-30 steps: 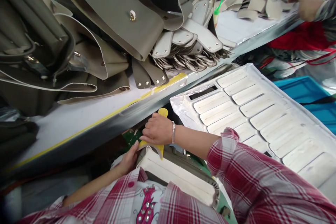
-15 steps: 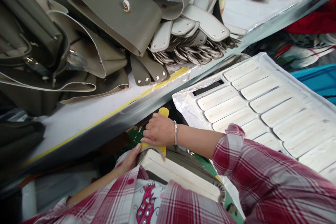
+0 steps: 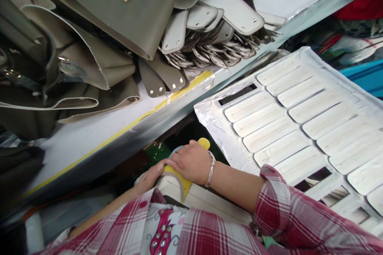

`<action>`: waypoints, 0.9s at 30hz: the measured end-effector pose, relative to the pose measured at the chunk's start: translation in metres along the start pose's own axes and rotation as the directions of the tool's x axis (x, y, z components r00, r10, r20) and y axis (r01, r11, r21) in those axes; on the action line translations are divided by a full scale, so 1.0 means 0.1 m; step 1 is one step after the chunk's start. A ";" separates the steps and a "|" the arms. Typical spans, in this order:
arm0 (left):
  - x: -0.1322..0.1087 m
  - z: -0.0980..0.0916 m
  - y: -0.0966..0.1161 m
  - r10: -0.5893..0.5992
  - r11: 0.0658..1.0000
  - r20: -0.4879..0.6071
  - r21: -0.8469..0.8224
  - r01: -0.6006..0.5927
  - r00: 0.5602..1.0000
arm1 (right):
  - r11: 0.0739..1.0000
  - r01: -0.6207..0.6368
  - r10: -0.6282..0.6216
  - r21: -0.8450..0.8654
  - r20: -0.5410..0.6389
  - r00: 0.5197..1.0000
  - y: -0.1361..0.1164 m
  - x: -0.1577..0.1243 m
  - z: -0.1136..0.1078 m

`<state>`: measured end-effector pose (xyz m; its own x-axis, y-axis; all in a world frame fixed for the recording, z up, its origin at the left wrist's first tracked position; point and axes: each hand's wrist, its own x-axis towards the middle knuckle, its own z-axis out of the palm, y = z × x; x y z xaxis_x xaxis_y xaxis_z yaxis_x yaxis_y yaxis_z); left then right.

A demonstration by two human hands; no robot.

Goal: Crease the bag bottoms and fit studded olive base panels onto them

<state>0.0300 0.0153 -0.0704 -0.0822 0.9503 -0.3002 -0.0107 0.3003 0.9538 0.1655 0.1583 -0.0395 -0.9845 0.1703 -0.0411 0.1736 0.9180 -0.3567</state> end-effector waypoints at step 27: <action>-0.12 -0.60 0.23 -0.150 0.986 0.270 0.106 0.125 0.951 | 0.557 -0.679 0.722 0.478 0.126 0.681 -1.12 -1.17 -0.47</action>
<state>-0.0291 0.0062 -0.0444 0.1929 0.8809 -0.4322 0.0847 0.4239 0.9017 0.2620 0.0526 0.0490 -0.5478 0.7332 -0.4030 0.7545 0.2248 -0.6167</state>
